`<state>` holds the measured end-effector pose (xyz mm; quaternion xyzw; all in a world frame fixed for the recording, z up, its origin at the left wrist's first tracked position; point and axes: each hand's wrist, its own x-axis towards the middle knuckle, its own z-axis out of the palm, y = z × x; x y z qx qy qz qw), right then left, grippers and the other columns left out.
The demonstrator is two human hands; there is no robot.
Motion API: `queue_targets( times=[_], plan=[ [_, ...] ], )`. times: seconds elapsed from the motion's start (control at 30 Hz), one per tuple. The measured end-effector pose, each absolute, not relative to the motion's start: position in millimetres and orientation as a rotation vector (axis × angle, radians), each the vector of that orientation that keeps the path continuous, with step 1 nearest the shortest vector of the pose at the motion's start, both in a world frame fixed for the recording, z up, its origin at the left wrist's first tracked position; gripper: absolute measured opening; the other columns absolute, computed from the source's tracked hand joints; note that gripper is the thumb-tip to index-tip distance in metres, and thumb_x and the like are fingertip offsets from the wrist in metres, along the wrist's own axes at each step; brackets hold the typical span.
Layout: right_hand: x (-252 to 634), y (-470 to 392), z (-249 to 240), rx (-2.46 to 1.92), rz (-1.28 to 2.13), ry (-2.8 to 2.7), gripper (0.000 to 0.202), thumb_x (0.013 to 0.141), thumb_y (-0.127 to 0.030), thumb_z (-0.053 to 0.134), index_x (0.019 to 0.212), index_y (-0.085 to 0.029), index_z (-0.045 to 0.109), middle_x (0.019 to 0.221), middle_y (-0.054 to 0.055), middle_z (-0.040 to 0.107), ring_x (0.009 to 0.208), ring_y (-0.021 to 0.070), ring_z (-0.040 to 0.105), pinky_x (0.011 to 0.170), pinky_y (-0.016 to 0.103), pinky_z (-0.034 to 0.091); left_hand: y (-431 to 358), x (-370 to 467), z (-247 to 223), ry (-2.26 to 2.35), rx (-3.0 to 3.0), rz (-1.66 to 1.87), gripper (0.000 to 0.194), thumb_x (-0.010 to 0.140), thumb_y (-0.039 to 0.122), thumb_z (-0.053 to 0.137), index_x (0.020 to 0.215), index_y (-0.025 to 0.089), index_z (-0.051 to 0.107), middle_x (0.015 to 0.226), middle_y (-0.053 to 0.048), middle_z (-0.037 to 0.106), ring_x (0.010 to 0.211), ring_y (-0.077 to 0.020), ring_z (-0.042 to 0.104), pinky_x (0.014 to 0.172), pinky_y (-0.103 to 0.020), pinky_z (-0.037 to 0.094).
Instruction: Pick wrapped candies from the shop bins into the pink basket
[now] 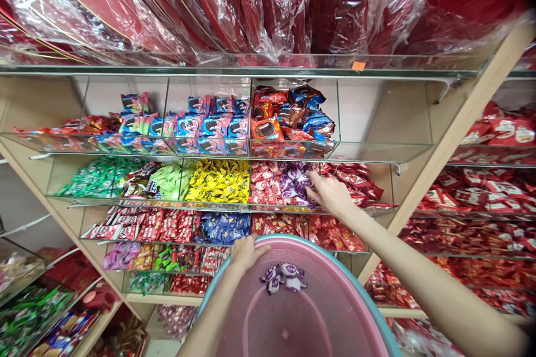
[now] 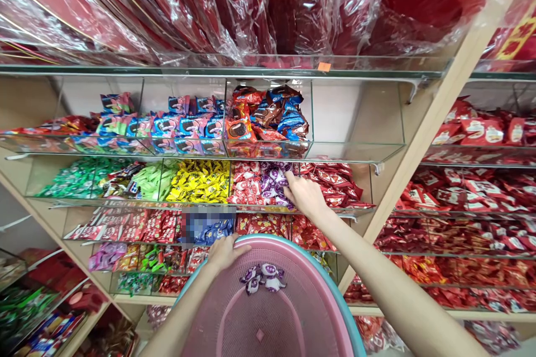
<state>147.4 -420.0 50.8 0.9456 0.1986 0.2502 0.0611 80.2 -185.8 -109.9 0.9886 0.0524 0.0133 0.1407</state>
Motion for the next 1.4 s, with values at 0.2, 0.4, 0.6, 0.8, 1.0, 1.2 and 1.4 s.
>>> queue_targets(
  times=[0.2,0.4,0.6,0.8,1.0,1.2,1.4],
  plan=[
    [92.2,-415.3,8.4,3.062,0.534,0.928,0.026,0.089,-0.034,0.042,0.112,-0.021,0.045,0.079,0.003,0.068,0.07,0.0185,0.064,0.055,0.024,0.03,-195.8,82.3,-108.8,0.124,2.865,-0.006,0.07,0.073,0.077,0.034,0.112,0.024,0.058,0.097,-0.011,0.069,0.094,-0.0295,0.063,0.077,-0.035,0.046],
    [64.8,-404.7,-83.9,3.045,0.018,0.953,0.022,0.085,-0.027,0.047,0.106,-0.017,0.049,0.088,0.009,0.068,0.082,0.0229,0.064,0.059,0.026,0.031,-223.1,71.2,-111.0,0.176,2.84,-0.031,0.061,0.076,0.071,0.039,0.113,0.026,0.057,0.104,-0.01,0.067,0.1,-0.0278,0.061,0.08,-0.033,0.045],
    [58.7,-438.4,-120.5,3.059,-0.099,0.842,0.024,0.086,-0.026,0.046,0.108,-0.016,0.048,0.091,0.01,0.067,0.085,0.0248,0.064,0.061,0.027,0.033,-249.1,56.6,-118.1,0.237,2.849,-0.066,0.062,0.075,0.071,0.041,0.113,0.025,0.058,0.106,-0.011,0.067,0.1,-0.028,0.061,0.081,-0.034,0.045],
    [58.3,-453.1,-136.1,3.081,-0.133,0.844,0.027,0.085,-0.023,0.046,0.112,-0.016,0.047,0.091,0.01,0.068,0.087,0.0246,0.063,0.063,0.027,0.035,-253.3,50.2,-119.0,0.242,2.878,-0.122,0.062,0.078,0.069,0.037,0.11,0.021,0.059,0.1,-0.014,0.068,0.097,-0.0295,0.062,0.079,-0.036,0.046],
    [53.6,-418.5,-141.2,3.1,-0.086,0.815,0.023,0.087,-0.023,0.046,0.109,-0.017,0.046,0.091,0.009,0.068,0.085,0.0233,0.065,0.062,0.026,0.036,-223.1,57.4,-112.4,0.204,2.915,-0.096,0.064,0.076,0.071,0.036,0.11,0.022,0.06,0.102,-0.013,0.068,0.098,-0.0291,0.062,0.08,-0.035,0.046],
    [51.7,-364.1,-143.3,3.123,-0.017,0.718,0.022,0.089,-0.022,0.041,0.111,-0.018,0.045,0.089,0.009,0.068,0.083,0.0244,0.066,0.06,0.026,0.036,-183.1,68.3,-107.7,0.066,2.948,-0.054,0.065,0.077,0.071,0.034,0.113,0.022,0.058,0.102,-0.013,0.068,0.098,-0.029,0.062,0.081,-0.036,0.046],
    [49.8,-340.6,-144.7,3.097,0.037,0.601,0.021,0.09,-0.019,0.038,0.109,-0.018,0.046,0.086,0.009,0.069,0.082,0.0233,0.066,0.059,0.026,0.036,-167.9,83.7,-116.6,-0.063,2.903,-0.028,0.064,0.074,0.072,0.04,0.109,0.022,0.06,0.105,-0.011,0.067,0.1,-0.0282,0.061,0.082,-0.034,0.046]
  ],
)
